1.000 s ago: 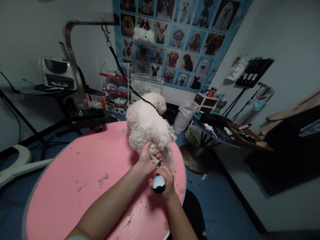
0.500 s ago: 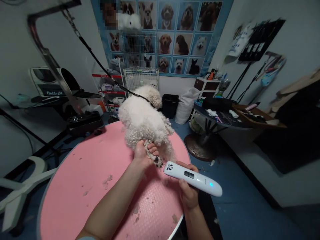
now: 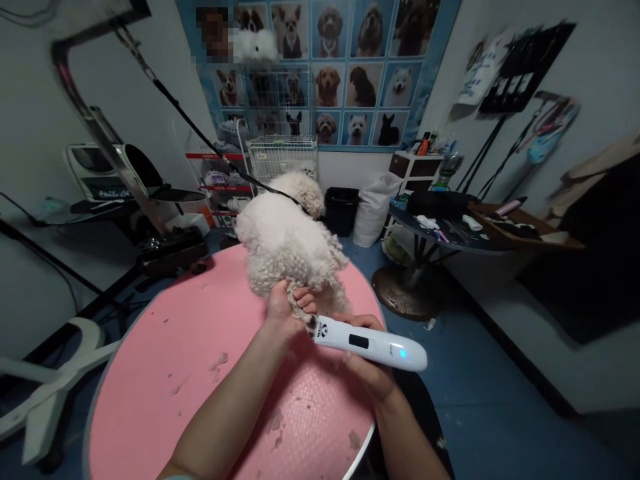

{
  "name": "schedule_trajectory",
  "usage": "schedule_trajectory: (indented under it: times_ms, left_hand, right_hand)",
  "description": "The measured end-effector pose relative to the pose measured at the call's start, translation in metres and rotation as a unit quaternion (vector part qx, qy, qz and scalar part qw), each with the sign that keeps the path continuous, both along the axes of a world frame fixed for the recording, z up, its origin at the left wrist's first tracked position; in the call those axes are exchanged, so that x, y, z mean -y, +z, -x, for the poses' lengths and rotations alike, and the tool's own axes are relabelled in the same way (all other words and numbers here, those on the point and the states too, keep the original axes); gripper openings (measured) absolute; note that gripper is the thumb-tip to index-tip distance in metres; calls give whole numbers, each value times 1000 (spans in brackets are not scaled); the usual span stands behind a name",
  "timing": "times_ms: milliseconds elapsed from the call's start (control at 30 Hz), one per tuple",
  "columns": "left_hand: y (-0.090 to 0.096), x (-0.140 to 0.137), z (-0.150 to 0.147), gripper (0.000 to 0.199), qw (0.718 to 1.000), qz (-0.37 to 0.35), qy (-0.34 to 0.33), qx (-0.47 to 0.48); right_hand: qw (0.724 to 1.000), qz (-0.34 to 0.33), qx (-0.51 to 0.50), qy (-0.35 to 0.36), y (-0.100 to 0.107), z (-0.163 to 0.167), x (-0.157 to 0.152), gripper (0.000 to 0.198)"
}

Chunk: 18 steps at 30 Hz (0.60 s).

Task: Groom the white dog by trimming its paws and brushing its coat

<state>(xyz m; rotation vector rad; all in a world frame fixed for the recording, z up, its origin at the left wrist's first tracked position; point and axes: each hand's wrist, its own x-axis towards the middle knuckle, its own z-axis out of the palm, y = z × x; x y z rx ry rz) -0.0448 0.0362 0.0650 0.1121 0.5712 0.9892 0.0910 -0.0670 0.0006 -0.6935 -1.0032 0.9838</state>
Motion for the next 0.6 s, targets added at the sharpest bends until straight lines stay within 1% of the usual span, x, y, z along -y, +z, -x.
schedule_trajectory:
  times_ms: [67, 133, 233, 333, 433, 500, 533, 567, 600]
  left_hand:
    - [-1, 0, 0, 35, 1000, -1, 1, 2]
    - [-1, -1, 0, 35, 1000, -3, -3, 3]
    - [-1, -1, 2, 35, 1000, -5, -18, 7]
    - [0, -1, 4, 34, 999, -7, -25, 22]
    - [-1, -2, 5, 33, 999, -7, -30, 34]
    - [-1, -2, 6, 33, 999, -12, -30, 38]
    - [-1, -3, 7, 32, 999, -15, -29, 39]
    - [-1, -3, 8, 32, 999, -18, -28, 42]
    - [-1, -4, 9, 31, 998, -20, -26, 46]
  right_hand:
    - [1000, 8, 18, -4, 10, -3, -2, 39]
    - [1000, 10, 23, -7, 15, -6, -5, 39]
    - [999, 15, 1, 36, 12, -8, -12, 40]
    - [989, 51, -95, 100, -2, -5, -16, 46]
    - [964, 102, -194, 149, -24, -2, -11, 57]
    - [950, 120, -216, 189, -37, -4, -4, 63]
    - [947, 124, -215, 202, -42, -6, 0, 63]
    - [948, 127, -210, 203, -45, -9, 4, 62]
    - [951, 128, -206, 191, -46, -12, 7, 58]
